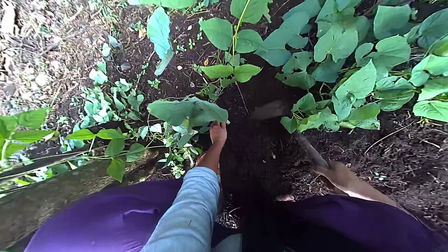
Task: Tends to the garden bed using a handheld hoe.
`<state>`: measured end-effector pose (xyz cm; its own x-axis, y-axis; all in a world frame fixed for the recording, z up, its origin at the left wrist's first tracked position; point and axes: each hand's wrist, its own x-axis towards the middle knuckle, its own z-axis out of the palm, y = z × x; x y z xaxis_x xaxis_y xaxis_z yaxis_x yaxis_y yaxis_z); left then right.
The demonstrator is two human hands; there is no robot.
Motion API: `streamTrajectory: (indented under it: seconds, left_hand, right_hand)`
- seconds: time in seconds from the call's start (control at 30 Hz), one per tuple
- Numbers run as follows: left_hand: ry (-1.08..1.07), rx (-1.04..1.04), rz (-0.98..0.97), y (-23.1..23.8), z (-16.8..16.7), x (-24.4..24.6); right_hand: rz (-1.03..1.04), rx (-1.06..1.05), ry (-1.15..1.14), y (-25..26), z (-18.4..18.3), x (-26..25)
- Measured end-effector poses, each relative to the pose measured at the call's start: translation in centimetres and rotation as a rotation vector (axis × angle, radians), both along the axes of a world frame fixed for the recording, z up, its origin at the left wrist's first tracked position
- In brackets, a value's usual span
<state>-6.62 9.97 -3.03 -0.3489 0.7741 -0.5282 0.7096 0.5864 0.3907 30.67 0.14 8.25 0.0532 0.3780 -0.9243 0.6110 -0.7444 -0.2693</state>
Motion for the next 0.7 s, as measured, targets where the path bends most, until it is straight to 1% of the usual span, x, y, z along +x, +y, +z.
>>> streamTrajectory:
  seconds: [0.07, 0.13, 0.2, 0.23, 0.27, 0.37, 0.43, 0.47, 0.53, 0.6, 0.7]
  left_hand:
    - [-0.009, -0.009, 0.0, 0.4, -0.9, 0.3]
    - [-0.024, -0.01, 0.011, 0.9, -1.2, 0.6]
    - [-0.039, 0.002, 0.002, 1.5, -1.4, 0.8]
    - [-0.048, 0.008, -0.017, 1.8, -1.5, 0.9]
    - [-0.061, 0.007, -0.045, 2.0, -1.8, 0.7]
    - [-0.133, -0.046, -0.157, 2.3, -3.1, 0.6]
    - [-0.166, -0.119, -0.249, 1.2, -3.3, 0.9]
    - [-0.157, -0.108, -0.272, 0.2, -3.5, 1.2]
    - [-0.132, -0.035, -0.247, -2.6, -3.1, 2.2]
    - [-0.107, 0.042, -0.206, -6.1, -1.7, 3.9]
    - [-0.085, 0.116, -0.05, -10.3, 0.0, 7.3]
  right_hand:
    - [-0.26, 0.043, 0.036, 2.7, -1.9, -3.2]
    - [-0.4, 0.028, 0.111, 4.8, -4.6, -6.6]
    - [-0.429, -0.08, 0.243, 4.7, -7.7, -8.6]
    - [-0.404, -0.154, 0.304, 3.7, -8.8, -8.9]
    - [-0.385, -0.211, 0.34, 2.2, -9.2, -9.0]
    - [-0.34, -0.268, 0.357, -0.9, -7.9, -7.4]
    - [-0.299, -0.281, 0.364, -2.3, -6.9, -5.5]
    - [-0.269, -0.299, 0.365, -2.9, -6.5, -4.5]
    - [-0.204, -0.339, 0.368, -4.1, -5.9, -2.7]
    - [-0.177, -0.372, 0.381, -4.8, -5.2, -1.0]
    - [-0.174, -0.422, 0.368, -3.7, -3.5, 1.4]
